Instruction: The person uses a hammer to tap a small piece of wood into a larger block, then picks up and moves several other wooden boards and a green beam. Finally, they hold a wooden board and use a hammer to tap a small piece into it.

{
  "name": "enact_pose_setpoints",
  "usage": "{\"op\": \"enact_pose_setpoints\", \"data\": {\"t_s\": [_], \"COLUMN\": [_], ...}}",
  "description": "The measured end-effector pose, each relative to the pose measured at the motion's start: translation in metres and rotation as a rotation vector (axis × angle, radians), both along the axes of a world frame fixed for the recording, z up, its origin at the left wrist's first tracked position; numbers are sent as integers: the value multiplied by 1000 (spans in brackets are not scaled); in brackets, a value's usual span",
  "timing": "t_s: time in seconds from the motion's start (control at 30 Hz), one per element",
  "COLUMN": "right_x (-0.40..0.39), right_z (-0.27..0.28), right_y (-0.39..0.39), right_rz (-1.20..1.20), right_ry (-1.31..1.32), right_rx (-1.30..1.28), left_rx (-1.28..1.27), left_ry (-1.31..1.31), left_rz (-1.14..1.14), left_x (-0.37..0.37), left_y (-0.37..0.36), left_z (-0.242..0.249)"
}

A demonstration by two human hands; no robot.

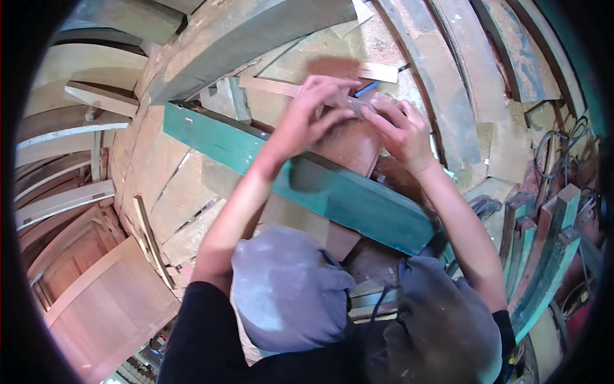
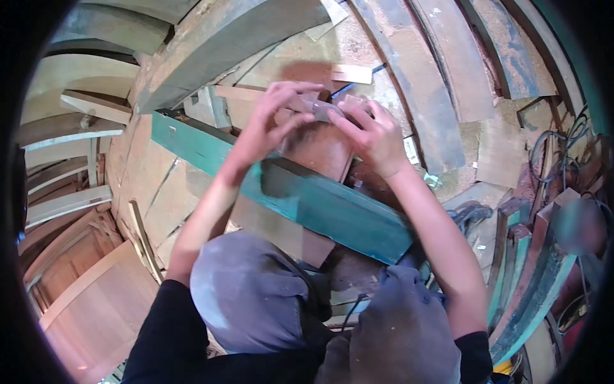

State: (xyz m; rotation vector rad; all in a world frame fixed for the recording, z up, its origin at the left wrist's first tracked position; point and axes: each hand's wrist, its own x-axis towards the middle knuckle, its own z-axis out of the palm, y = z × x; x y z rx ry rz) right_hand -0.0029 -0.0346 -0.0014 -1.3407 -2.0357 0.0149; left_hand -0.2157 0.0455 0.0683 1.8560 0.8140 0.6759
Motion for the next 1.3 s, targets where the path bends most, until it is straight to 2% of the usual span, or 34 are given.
{"op": "enact_pose_setpoints", "data": {"t_s": [0.07, 0.1, 0.2, 0.3, 0.5, 0.8, 0.9, 1.1, 1.2, 1.3], "right_x": [1, 0, 0, 0, -1, 1, 1, 1, 3, 1], "right_z": [2, 3, 1, 3, 1, 0, 1, 1, 1, 0], "right_y": [-1, -2, -1, 0, -1, 0, -1, 0, -1, -2], "right_rz": [0, -7, -13, -5, -13, -3, -4, -10, -3, 0], "right_ry": [-2, 5, 2, 22, 61, 113, 132, 134, 146, 150], "right_rx": [-26, -32, -18, -6, -8, 9, 14, 12, 4, 2], "left_rx": [417, 139, 51, 135, -14, 13, -90, 76, 107, 103], "left_ry": [194, 97, 22, -38, 40, 9, -34, 32, 46, 13], "left_rz": [45, 57, 90, 116, 204, 183, 203, 114, 175, 141], "left_x": [2, 3, 6, 7, 5, 2, 4, 0, -3, -3], "left_y": [1, -1, -5, -5, -13, -15, -17, -14, -14, -13], "left_z": [1, 0, -10, -19, -33, -37, -35, -38, -37, -37]}}
